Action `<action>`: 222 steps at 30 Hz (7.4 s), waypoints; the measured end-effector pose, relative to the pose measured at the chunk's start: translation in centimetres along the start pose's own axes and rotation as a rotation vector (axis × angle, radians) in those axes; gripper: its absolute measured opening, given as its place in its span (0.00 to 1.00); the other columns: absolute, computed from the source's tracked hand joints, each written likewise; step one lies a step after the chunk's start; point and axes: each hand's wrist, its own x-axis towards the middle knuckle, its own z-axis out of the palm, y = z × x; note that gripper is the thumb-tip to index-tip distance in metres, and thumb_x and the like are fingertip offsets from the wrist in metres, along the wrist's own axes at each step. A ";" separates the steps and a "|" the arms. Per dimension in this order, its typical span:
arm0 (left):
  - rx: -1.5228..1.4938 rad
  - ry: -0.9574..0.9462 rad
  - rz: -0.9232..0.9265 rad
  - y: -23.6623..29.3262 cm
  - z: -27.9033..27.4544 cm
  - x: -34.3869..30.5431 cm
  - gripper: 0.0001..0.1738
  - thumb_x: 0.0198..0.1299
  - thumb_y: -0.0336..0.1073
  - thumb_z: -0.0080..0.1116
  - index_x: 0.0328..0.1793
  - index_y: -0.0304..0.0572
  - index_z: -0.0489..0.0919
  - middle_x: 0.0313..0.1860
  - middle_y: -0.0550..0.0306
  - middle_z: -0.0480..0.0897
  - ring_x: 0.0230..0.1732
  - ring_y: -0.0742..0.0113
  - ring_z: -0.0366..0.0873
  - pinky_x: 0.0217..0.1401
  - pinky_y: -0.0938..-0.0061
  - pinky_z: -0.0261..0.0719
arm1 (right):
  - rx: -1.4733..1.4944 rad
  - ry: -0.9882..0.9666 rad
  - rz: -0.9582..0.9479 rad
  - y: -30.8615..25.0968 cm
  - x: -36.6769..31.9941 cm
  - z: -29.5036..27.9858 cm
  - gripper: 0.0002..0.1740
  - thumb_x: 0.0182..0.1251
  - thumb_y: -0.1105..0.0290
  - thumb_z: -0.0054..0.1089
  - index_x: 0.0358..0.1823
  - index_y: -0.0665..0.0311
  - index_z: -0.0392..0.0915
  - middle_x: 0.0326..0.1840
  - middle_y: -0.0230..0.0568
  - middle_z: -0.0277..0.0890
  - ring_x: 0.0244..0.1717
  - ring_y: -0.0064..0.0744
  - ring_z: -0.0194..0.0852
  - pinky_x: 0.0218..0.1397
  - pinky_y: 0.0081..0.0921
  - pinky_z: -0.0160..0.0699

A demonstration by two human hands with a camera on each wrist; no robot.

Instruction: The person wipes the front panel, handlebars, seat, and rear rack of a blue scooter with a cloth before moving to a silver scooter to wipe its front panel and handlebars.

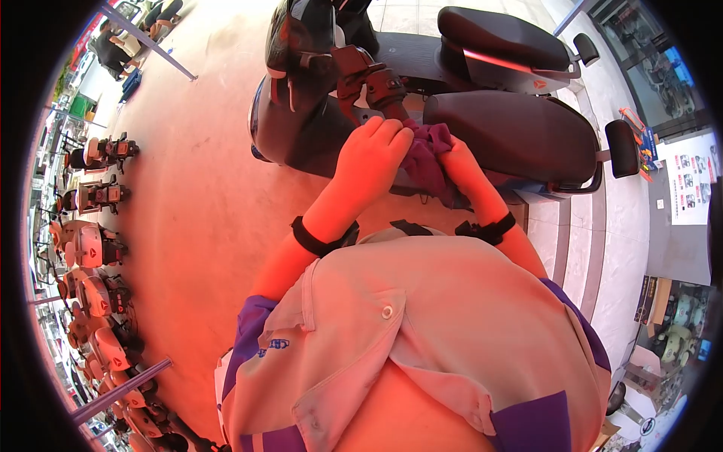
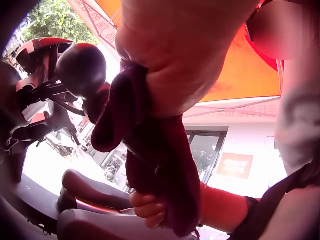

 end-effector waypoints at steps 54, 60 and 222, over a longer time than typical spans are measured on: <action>0.213 0.010 -0.195 -0.7 1.4 -1.7 0.19 0.40 0.25 0.61 0.43 0.46 0.80 0.43 0.63 0.82 0.52 0.62 0.75 0.57 0.63 0.61 | -0.218 0.117 -0.312 -5.3 1.1 1.4 0.12 0.65 0.71 0.57 0.48 0.64 0.81 0.42 0.41 0.85 0.46 0.31 0.82 0.50 0.28 0.78; 0.146 -0.068 -0.107 -1.0 1.0 -1.2 0.19 0.40 0.24 0.61 0.43 0.45 0.81 0.41 0.63 0.83 0.50 0.63 0.75 0.57 0.63 0.62 | -0.182 0.148 -0.226 -2.1 2.4 0.6 0.14 0.64 0.71 0.58 0.50 0.64 0.81 0.42 0.41 0.85 0.44 0.30 0.82 0.49 0.26 0.78; -0.598 -0.475 0.677 -40.2 -0.8 -0.7 0.26 0.45 0.34 0.65 0.55 0.40 0.81 0.62 0.52 0.80 0.66 0.55 0.74 0.73 0.55 0.68 | 0.465 0.941 -0.053 3.0 19.2 25.8 0.12 0.73 0.72 0.49 0.52 0.65 0.77 0.46 0.44 0.79 0.39 0.43 0.80 0.48 0.34 0.77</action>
